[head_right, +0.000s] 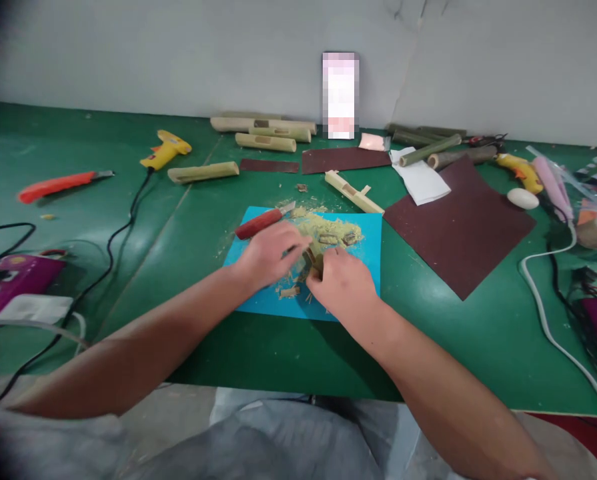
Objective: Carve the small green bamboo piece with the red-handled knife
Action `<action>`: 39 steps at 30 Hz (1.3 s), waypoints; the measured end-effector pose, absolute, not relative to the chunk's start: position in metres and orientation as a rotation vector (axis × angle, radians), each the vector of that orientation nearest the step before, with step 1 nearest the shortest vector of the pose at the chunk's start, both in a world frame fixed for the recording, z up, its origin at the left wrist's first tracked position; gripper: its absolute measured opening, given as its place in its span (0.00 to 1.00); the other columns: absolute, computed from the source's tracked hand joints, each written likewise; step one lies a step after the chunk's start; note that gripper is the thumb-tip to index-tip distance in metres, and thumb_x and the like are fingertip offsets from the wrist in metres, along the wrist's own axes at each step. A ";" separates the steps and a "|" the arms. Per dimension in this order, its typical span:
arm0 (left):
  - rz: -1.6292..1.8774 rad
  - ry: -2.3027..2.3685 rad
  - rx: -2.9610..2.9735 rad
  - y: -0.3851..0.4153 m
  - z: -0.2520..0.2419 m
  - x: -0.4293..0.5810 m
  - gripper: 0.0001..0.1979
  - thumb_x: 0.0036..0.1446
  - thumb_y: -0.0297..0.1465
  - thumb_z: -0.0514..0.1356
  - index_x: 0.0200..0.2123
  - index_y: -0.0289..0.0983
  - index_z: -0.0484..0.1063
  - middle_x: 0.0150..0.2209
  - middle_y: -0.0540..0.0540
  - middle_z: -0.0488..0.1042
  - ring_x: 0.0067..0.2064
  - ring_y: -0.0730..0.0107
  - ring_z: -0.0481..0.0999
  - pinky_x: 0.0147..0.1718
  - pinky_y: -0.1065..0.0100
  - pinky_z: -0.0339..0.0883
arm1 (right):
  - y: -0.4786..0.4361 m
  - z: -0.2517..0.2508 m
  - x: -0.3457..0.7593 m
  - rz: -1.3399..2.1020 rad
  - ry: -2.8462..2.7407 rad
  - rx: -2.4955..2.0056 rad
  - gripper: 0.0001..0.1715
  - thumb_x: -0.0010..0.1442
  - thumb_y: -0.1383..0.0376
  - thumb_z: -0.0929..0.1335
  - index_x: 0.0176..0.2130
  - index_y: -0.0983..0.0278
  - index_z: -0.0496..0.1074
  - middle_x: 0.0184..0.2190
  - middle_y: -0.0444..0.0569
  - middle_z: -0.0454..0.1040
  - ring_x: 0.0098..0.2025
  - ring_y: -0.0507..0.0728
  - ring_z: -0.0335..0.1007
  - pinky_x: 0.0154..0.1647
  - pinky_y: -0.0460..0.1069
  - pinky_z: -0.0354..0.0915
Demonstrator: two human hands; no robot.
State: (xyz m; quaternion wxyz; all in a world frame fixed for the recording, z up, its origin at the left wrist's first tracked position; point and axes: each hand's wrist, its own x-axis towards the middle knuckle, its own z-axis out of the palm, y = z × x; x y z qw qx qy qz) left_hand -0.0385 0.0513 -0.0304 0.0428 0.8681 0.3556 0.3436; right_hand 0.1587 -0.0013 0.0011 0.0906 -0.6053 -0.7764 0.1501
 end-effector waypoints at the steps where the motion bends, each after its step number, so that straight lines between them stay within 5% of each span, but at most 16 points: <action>1: 1.044 1.066 2.658 0.051 -0.030 -0.038 0.12 0.71 0.31 0.56 0.34 0.36 0.76 0.32 0.44 0.77 0.36 0.64 0.76 0.37 0.63 0.72 | -0.001 0.001 0.159 0.442 -2.308 -1.796 0.09 0.62 0.61 0.67 0.38 0.65 0.74 0.37 0.54 0.77 0.34 0.58 0.71 0.31 0.51 0.56; 39: 1.049 1.196 2.696 0.047 -0.030 -0.035 0.13 0.71 0.31 0.55 0.35 0.36 0.76 0.32 0.44 0.77 0.37 0.64 0.76 0.39 0.62 0.72 | -0.003 0.002 0.158 0.418 -2.329 -1.794 0.08 0.62 0.62 0.66 0.38 0.65 0.73 0.37 0.54 0.77 0.34 0.58 0.71 0.31 0.51 0.56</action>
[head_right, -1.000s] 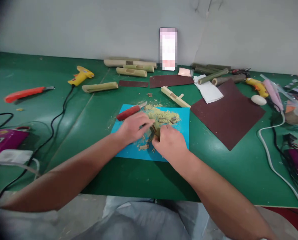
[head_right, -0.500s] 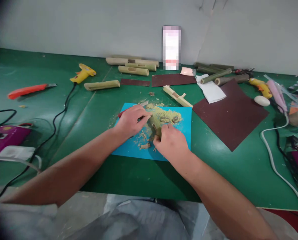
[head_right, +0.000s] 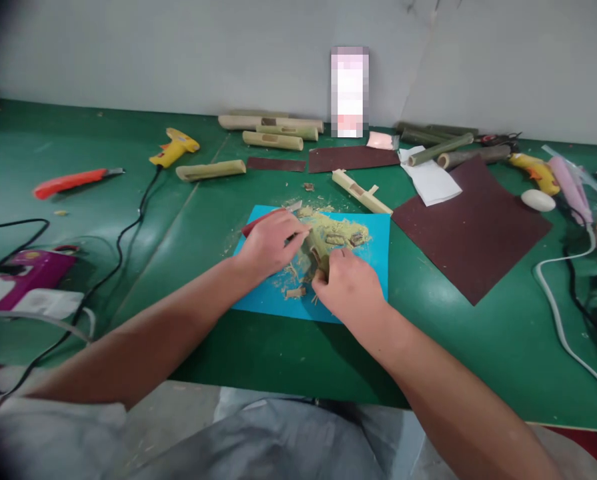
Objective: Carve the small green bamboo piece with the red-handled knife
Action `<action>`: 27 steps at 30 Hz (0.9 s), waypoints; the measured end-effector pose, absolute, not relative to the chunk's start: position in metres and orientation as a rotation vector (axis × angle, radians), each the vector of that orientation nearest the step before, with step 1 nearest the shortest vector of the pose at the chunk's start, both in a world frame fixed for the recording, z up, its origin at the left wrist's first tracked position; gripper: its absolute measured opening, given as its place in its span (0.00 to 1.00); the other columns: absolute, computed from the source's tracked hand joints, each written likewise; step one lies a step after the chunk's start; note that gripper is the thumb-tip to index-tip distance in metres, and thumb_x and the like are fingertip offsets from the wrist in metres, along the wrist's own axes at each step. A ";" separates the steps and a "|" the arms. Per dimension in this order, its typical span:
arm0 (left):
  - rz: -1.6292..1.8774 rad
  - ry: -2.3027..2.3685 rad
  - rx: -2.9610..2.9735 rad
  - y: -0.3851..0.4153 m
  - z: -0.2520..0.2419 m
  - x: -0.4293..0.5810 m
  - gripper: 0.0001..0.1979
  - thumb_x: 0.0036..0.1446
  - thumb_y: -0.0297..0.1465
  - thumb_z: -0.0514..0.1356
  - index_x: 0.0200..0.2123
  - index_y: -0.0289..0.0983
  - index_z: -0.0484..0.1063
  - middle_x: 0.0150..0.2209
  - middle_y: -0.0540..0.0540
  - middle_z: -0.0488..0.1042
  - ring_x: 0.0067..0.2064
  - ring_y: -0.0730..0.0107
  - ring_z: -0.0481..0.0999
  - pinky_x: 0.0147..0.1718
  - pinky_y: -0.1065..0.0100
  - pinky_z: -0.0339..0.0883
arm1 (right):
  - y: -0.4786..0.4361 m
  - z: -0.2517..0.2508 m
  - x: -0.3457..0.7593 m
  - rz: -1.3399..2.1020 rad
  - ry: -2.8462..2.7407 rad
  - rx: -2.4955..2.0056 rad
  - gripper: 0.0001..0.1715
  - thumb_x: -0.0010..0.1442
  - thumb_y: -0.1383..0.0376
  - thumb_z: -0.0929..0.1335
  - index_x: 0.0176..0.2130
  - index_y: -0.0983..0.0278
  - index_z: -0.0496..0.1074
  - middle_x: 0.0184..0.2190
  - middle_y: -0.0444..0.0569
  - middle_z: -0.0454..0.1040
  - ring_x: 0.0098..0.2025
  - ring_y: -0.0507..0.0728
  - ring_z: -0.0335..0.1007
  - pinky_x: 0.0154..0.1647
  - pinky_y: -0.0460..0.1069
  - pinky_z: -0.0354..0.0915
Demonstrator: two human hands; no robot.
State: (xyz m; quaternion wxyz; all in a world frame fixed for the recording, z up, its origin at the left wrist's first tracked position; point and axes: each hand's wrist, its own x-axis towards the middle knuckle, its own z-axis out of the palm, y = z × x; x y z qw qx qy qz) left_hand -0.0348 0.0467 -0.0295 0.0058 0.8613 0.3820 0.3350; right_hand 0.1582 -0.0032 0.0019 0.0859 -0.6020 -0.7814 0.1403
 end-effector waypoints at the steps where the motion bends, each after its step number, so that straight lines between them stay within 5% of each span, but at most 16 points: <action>1: 1.039 1.166 2.697 0.047 -0.030 -0.035 0.13 0.71 0.30 0.55 0.36 0.36 0.76 0.33 0.44 0.77 0.37 0.64 0.76 0.39 0.62 0.72 | -0.003 0.002 0.158 0.420 -2.330 -1.797 0.08 0.63 0.62 0.66 0.38 0.65 0.73 0.37 0.54 0.77 0.34 0.58 0.71 0.31 0.52 0.56; 27: 1.046 1.114 2.678 0.057 -0.030 -0.042 0.13 0.70 0.31 0.56 0.33 0.36 0.76 0.31 0.45 0.76 0.36 0.65 0.76 0.38 0.62 0.72 | -0.004 0.002 0.159 0.398 -2.340 -1.781 0.08 0.62 0.63 0.65 0.37 0.65 0.73 0.37 0.55 0.77 0.33 0.58 0.71 0.30 0.52 0.56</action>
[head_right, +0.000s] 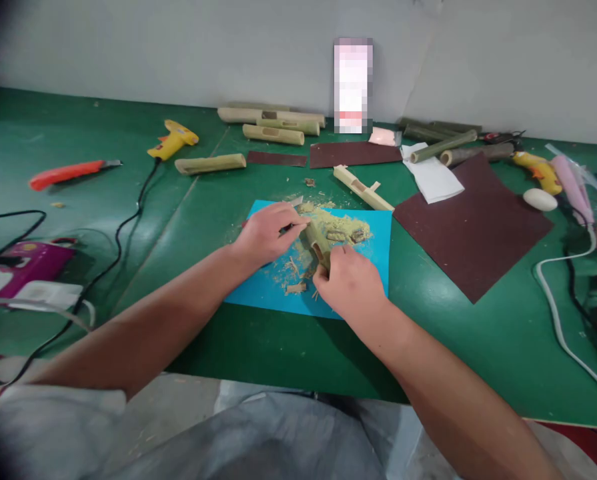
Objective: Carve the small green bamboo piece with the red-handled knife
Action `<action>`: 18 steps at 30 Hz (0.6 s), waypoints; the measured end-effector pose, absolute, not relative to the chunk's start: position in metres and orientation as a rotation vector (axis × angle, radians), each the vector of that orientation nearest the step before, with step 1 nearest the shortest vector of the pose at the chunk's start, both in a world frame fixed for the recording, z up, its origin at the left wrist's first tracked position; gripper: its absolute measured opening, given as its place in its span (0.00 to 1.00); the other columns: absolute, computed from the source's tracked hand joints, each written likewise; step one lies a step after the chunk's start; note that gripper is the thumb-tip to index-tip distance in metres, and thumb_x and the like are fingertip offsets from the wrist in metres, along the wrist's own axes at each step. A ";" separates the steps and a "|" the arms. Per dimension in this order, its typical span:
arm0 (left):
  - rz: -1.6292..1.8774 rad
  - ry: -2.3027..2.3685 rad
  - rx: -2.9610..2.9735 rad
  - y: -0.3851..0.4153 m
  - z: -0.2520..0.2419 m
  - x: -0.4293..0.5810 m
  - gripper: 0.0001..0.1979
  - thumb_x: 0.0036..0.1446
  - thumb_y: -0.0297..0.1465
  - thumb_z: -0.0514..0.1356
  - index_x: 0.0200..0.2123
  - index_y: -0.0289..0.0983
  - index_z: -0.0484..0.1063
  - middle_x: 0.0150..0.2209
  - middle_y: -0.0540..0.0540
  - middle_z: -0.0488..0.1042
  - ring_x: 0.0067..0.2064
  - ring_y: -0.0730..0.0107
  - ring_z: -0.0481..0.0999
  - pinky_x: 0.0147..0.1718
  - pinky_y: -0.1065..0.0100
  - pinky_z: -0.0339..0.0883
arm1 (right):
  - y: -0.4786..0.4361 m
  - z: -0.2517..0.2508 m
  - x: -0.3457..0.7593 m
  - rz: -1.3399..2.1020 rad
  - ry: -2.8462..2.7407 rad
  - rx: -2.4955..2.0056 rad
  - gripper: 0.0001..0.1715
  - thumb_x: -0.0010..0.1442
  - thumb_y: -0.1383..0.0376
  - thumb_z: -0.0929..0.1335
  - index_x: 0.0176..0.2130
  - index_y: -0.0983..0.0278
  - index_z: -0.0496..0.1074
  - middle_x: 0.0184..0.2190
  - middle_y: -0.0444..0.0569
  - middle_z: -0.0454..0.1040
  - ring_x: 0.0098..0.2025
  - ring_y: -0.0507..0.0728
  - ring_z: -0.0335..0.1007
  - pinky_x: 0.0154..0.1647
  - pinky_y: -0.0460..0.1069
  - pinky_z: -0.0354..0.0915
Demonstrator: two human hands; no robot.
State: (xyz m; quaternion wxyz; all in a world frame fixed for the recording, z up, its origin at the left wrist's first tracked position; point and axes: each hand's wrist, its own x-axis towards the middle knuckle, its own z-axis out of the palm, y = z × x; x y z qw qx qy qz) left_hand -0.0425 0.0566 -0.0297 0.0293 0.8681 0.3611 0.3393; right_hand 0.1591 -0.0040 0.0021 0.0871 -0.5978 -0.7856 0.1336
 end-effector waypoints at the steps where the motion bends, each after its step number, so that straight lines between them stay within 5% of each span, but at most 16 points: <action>1: 1.033 1.088 2.687 0.056 -0.030 -0.042 0.13 0.70 0.31 0.55 0.33 0.36 0.76 0.31 0.45 0.76 0.36 0.65 0.76 0.38 0.62 0.72 | -0.004 0.002 0.159 0.395 -2.339 -1.781 0.09 0.62 0.63 0.65 0.37 0.65 0.73 0.37 0.55 0.77 0.33 0.58 0.71 0.30 0.52 0.56; 18: 0.980 1.019 2.653 0.051 -0.030 -0.040 0.12 0.71 0.31 0.55 0.36 0.37 0.77 0.33 0.45 0.77 0.37 0.65 0.76 0.39 0.63 0.72 | -0.004 0.005 0.158 0.434 -2.349 -1.814 0.09 0.63 0.63 0.66 0.37 0.65 0.73 0.37 0.54 0.78 0.34 0.58 0.72 0.31 0.52 0.56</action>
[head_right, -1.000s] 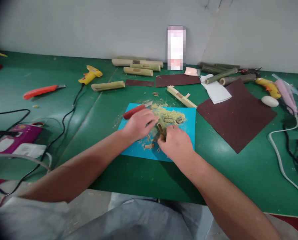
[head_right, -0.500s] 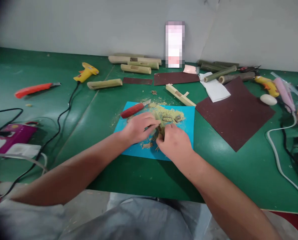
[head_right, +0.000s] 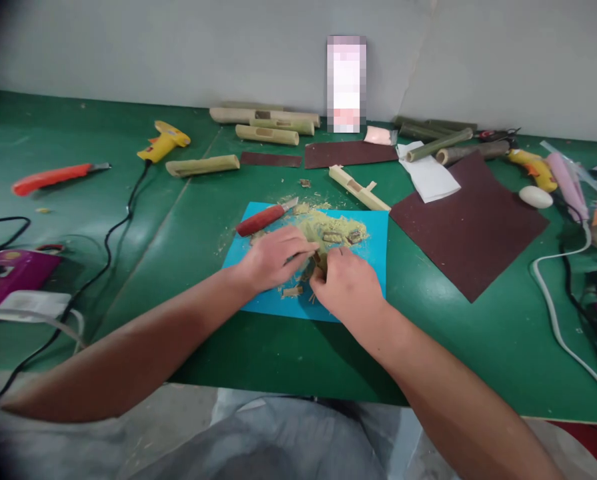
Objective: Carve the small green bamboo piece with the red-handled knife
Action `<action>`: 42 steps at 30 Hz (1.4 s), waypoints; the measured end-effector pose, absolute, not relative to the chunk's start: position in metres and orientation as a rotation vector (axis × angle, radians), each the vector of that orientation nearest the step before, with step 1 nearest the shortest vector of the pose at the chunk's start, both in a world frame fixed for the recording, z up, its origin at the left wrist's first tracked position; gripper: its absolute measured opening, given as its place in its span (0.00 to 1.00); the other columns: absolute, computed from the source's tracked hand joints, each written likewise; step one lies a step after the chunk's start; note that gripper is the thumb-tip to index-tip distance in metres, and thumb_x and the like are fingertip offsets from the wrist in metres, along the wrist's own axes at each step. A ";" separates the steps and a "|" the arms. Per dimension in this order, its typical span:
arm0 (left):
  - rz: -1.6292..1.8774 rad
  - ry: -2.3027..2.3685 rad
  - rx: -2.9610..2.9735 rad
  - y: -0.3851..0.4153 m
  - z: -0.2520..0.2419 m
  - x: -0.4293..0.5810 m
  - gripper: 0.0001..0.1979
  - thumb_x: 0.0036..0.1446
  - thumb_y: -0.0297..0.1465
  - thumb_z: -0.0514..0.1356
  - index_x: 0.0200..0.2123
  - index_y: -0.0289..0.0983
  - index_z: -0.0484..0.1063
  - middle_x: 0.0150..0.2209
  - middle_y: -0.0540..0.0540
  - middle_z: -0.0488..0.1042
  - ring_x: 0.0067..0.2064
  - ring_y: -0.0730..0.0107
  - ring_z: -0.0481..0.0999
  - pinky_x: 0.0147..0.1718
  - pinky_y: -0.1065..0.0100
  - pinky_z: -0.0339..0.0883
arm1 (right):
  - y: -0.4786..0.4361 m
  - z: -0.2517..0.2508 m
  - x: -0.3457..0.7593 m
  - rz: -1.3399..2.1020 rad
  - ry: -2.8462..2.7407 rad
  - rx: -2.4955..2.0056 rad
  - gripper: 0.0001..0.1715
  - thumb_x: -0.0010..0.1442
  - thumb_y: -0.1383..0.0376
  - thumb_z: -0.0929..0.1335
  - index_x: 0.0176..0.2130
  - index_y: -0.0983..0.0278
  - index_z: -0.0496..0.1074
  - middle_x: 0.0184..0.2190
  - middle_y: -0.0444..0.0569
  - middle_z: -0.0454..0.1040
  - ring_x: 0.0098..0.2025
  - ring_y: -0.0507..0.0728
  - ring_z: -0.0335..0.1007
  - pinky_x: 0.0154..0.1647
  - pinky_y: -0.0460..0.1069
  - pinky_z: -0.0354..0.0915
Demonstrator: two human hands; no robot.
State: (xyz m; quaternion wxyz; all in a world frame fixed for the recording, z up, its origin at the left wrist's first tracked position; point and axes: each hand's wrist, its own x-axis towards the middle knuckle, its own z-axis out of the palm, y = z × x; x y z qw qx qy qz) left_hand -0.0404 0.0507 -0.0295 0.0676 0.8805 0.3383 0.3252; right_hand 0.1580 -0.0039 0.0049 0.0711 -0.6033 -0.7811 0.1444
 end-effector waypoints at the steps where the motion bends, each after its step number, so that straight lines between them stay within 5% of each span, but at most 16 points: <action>1: 1.008 1.033 2.644 0.051 -0.030 -0.040 0.13 0.71 0.31 0.55 0.35 0.37 0.77 0.32 0.45 0.77 0.37 0.65 0.76 0.39 0.62 0.72 | -0.004 0.005 0.158 0.431 -2.351 -1.815 0.09 0.63 0.63 0.65 0.37 0.65 0.73 0.37 0.55 0.78 0.35 0.58 0.72 0.31 0.52 0.56; 42: 0.971 1.106 2.665 0.054 -0.028 -0.045 0.12 0.70 0.30 0.55 0.37 0.35 0.77 0.33 0.44 0.77 0.38 0.64 0.76 0.40 0.62 0.72 | -0.005 0.003 0.158 0.474 -2.378 -1.757 0.09 0.64 0.62 0.66 0.40 0.65 0.73 0.39 0.54 0.76 0.35 0.58 0.71 0.30 0.52 0.53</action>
